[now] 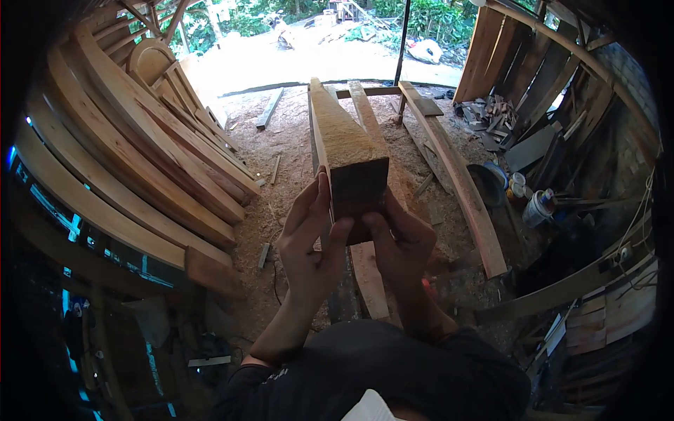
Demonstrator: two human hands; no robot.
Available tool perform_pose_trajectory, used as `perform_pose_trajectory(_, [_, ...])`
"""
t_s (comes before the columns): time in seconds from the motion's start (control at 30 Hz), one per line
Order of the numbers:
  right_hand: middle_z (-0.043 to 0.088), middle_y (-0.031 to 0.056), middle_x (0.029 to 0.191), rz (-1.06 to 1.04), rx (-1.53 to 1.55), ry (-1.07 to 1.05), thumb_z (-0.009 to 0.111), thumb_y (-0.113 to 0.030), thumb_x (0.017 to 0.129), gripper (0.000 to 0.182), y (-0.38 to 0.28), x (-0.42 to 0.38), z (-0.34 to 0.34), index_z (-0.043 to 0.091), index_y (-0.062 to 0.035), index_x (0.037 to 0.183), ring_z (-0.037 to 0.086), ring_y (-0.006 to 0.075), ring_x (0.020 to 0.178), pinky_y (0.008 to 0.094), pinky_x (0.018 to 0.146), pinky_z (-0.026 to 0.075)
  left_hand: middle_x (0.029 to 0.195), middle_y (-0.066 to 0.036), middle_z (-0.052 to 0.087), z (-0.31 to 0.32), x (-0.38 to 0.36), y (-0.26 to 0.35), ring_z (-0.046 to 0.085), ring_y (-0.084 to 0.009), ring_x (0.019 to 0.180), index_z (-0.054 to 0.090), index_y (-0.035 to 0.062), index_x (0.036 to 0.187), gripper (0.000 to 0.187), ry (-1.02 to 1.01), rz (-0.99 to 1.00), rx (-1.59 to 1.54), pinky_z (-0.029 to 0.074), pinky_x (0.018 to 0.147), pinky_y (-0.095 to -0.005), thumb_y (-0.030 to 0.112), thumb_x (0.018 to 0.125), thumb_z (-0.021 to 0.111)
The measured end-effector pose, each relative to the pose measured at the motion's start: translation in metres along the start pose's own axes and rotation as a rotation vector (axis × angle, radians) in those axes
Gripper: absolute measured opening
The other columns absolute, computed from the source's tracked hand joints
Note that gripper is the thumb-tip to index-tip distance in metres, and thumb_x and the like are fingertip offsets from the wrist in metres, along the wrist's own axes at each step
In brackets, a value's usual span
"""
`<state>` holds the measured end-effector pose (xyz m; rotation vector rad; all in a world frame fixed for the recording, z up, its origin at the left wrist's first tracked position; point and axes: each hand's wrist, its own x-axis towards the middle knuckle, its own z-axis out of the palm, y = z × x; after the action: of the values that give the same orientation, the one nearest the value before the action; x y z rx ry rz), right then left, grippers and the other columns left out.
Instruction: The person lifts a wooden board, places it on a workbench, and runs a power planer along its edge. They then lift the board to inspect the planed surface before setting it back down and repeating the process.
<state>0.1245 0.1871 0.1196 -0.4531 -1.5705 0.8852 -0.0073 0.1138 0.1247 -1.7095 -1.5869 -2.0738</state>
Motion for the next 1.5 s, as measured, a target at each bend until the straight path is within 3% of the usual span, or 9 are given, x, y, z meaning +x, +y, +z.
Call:
perform_pose_trajectory(0.27, [0.081,0.0170,0.118,-0.001,0.058,0.064,0.080,-0.001,0.095,0.054,0.004,0.006,0.002,0.065,0.0016,0.147,0.074,0.0135,0.109,0.0280,0.093,0.058,0.151,-0.033,0.059,0.004,0.014,0.009,0.065,-0.0385,0.136,0.055,-0.0104,0.152,0.058,-0.051,0.016,-0.034,0.056,0.107,-0.0410,0.002,0.098,0.073])
perform_pose_trajectory(0.33, [0.081,0.0176,0.119,-0.029,0.017,0.096,0.080,-0.001,0.096,0.052,0.004,0.008,0.001,0.065,0.0022,0.146,0.074,0.0133,0.109,0.0277,0.093,0.058,0.136,-0.026,0.072,0.008,0.015,0.005,0.071,-0.0261,0.126,0.053,-0.0056,0.156,0.057,-0.037,0.064,-0.003,0.055,0.104,-0.0367,0.001,0.102,0.070])
perform_pose_trajectory(0.37, [0.081,0.0176,0.119,-0.031,0.012,0.100,0.080,-0.001,0.096,0.052,0.003,0.009,-0.001,0.065,0.0022,0.146,0.074,0.0133,0.109,0.0277,0.093,0.058,0.136,-0.026,0.072,0.007,0.016,0.005,0.071,-0.0261,0.126,0.053,-0.0056,0.156,0.057,-0.040,0.067,-0.009,0.055,0.104,-0.0367,0.001,0.102,0.070])
perform_pose_trajectory(0.43, [0.081,0.0174,0.119,-0.026,-0.001,0.077,0.080,-0.001,0.097,0.051,0.002,0.012,-0.004,0.065,0.0032,0.145,0.073,0.0130,0.109,0.0274,0.093,0.057,0.152,-0.035,0.057,0.006,0.020,0.006,0.059,-0.0418,0.141,0.053,-0.0116,0.152,0.059,-0.081,0.082,-0.016,0.056,0.108,-0.0427,0.003,0.098,0.072])
perform_pose_trajectory(0.93, [0.083,0.0157,0.107,-0.028,0.019,0.077,0.083,0.000,0.094,0.050,0.001,0.018,-0.001,0.068,0.0041,0.141,0.074,0.0095,0.098,0.0255,0.086,0.057,0.151,-0.037,0.056,-0.010,0.031,0.003,0.058,-0.0435,0.141,0.053,-0.0145,0.150,0.062,-0.175,0.052,-0.040,0.055,0.109,-0.0436,0.002,0.095,0.076])
perform_pose_trajectory(1.37, [0.082,0.0172,0.112,-0.013,0.029,0.025,0.082,0.004,0.092,0.053,0.002,0.016,-0.008,0.067,0.0044,0.143,0.075,0.0131,0.103,0.0269,0.090,0.058,0.152,-0.039,0.054,-0.013,0.032,0.004,0.057,-0.0448,0.142,0.054,-0.0149,0.149,0.062,-0.199,0.039,-0.052,0.055,0.109,-0.0453,0.002,0.094,0.077])
perform_pose_trajectory(1.5, [0.081,0.0184,0.116,0.110,0.133,-0.006,0.081,0.007,0.091,0.055,-0.002,0.012,-0.007,0.066,0.0054,0.144,0.075,0.0150,0.107,0.0286,0.093,0.059,0.150,-0.039,0.055,-0.016,0.029,0.002,0.057,-0.0447,0.142,0.055,-0.0149,0.148,0.060,-0.201,0.047,-0.036,0.054,0.110,-0.0454,0.002,0.094,0.076])
